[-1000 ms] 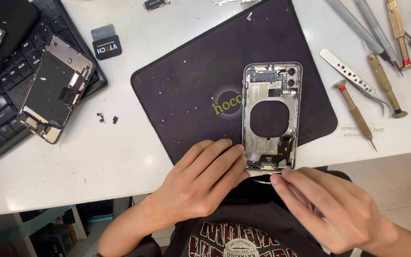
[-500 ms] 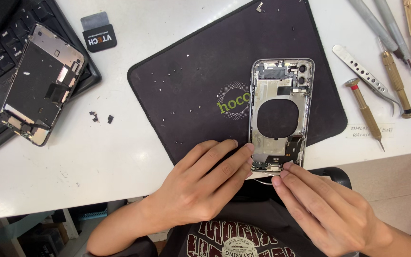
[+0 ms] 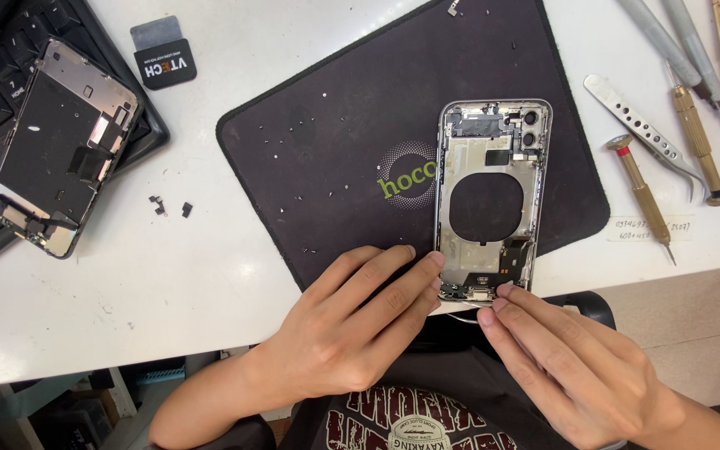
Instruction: The person disassembles a smartphone using tweezers and a screwdriver, removes internal components, and places them on the work surface. The person then reassembles the phone by inserting components back into the chassis and securing them with screws.
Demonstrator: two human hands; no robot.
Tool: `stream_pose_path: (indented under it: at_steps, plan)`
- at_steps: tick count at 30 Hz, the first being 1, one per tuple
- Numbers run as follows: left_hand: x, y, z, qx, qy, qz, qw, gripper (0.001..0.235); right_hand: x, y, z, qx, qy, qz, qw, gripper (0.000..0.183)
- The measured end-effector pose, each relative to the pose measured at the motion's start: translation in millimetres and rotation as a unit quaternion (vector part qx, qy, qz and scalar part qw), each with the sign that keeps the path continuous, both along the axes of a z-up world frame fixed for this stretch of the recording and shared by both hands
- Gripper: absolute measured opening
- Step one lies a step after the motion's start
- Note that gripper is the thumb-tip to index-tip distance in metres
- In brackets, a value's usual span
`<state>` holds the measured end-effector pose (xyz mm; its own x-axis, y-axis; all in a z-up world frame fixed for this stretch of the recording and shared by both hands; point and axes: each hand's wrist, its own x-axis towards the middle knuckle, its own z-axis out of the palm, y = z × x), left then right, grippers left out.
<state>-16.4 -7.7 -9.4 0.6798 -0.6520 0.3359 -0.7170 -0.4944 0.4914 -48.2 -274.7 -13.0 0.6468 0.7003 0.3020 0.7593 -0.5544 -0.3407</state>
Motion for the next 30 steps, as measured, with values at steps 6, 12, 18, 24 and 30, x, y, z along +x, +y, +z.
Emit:
stream_pose_path:
  at_steps: [6, 12, 18, 24, 30]
  plan:
    - [0.8, 0.4, 0.4, 0.002, 0.000, -0.002, 1.000, 0.020, 2.2, 0.3, 2.3, -0.008, -0.008, 0.010, 1.000, 0.029]
    - [-0.4, -0.8, 0.0, -0.002, 0.001, 0.003, 1.000, 0.020, -2.9, 7.3, 7.7, -0.028, 0.010, -0.017, 0.999, 0.028]
    - [-0.2, -0.9, 0.3, -0.001, -0.004, 0.002, 1.000, 0.019, -2.1, 3.2, 9.4, -0.059, 0.011, 0.022, 0.998, 0.033]
    - [-0.4, -1.1, 0.5, 0.001, -0.006, 0.003, 1.000, 0.019, -6.4, 3.7, 8.0, -0.083, 0.022, 0.042, 0.995, 0.033]
    - [-0.1, -1.6, 0.5, -0.004, -0.006, 0.003, 1.000, 0.019, -7.3, 4.0, 9.4, -0.092, 0.028, 0.039, 0.995, 0.033]
